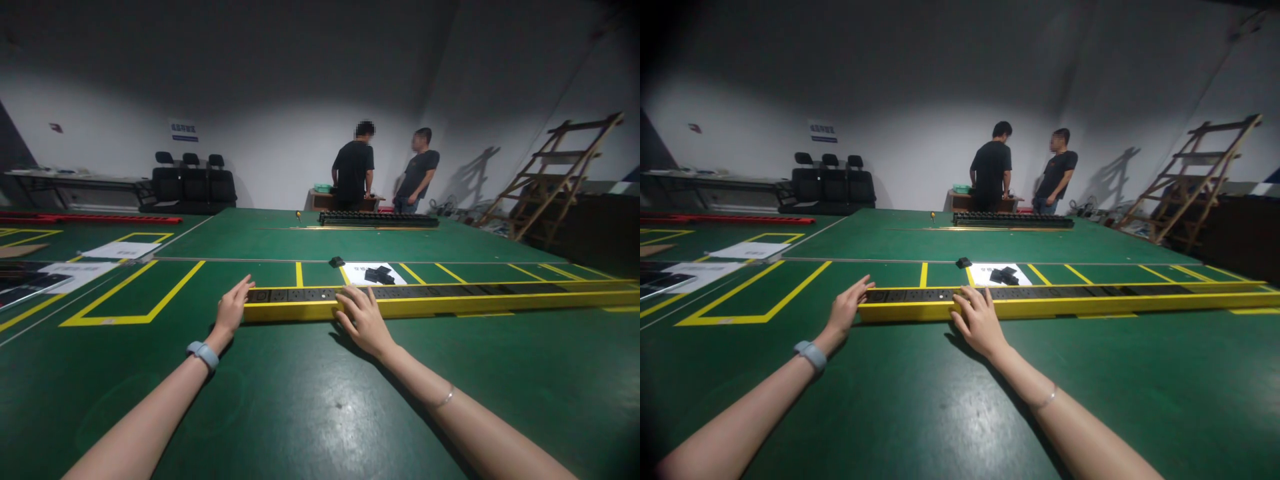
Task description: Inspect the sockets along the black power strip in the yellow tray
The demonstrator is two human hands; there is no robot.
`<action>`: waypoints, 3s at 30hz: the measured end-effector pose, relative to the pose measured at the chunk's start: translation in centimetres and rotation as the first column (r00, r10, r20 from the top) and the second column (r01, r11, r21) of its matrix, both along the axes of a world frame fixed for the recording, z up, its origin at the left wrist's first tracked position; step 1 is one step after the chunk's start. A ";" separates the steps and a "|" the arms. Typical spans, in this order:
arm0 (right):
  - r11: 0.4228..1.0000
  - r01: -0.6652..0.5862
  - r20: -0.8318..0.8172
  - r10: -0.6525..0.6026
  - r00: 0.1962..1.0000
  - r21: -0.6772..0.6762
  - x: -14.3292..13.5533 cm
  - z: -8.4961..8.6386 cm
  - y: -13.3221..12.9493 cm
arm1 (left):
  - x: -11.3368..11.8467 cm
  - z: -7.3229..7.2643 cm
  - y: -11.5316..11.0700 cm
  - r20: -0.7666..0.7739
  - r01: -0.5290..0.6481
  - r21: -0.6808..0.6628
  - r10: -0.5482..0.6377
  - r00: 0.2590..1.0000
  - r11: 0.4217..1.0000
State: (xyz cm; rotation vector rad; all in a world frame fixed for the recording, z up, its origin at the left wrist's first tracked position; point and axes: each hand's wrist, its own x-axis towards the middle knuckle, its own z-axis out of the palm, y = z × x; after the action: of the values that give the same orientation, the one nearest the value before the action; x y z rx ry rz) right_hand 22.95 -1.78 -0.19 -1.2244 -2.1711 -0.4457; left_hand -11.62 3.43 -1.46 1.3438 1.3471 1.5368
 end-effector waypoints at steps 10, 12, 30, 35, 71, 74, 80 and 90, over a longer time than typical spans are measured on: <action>0.992 -0.116 0.008 0.117 0.993 -0.043 -0.9 0.3 -0.6 | 0.6 0.4 -0.3 0.059 0.128 -0.033 -0.126 0.990 0.991; 0.992 -0.112 -0.011 0.112 0.994 -0.057 -1.0 0.4 -0.6 | 0.7 0.4 -0.3 0.086 0.122 -0.034 -0.119 0.989 0.992; 0.999 -0.038 0.009 0.038 0.999 -0.005 0.1 0.3 0.5 | 0.6 -0.2 0.2 0.030 0.116 0.013 -0.116 0.993 0.993; 1.000 0.030 0.036 -0.030 0.999 0.006 -0.3 0.3 0.8 | 0.6 0.2 -0.2 0.055 0.145 -0.006 -0.145 0.988 0.989; 0.995 -0.086 0.011 0.087 0.996 -0.045 -3.9 0.1 0.6 | 1.5 -0.9 0.0 0.052 0.053 0.027 -0.054 0.997 0.998; 0.992 -0.118 -0.033 0.116 0.993 -0.054 -4.3 0.2 0.9 | 1.6 -0.9 0.2 0.054 0.051 0.030 -0.053 0.997 0.998; 0.996 -0.082 -0.077 0.079 0.994 -0.032 -2.2 0.1 1.0 | 1.5 -0.9 0.6 0.089 0.054 0.024 -0.056 0.994 0.998; 1.000 0.014 -0.062 -0.015 0.998 -0.013 -3.1 0.0 1.0 | 1.2 -0.5 0.5 0.112 0.056 0.018 -0.057 0.992 0.998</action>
State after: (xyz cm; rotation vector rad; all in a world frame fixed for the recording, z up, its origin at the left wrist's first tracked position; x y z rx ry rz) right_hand 19.81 -0.83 -0.22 -1.2450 -2.1175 -0.3953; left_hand -10.42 3.88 -1.96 1.2737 1.2203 1.5635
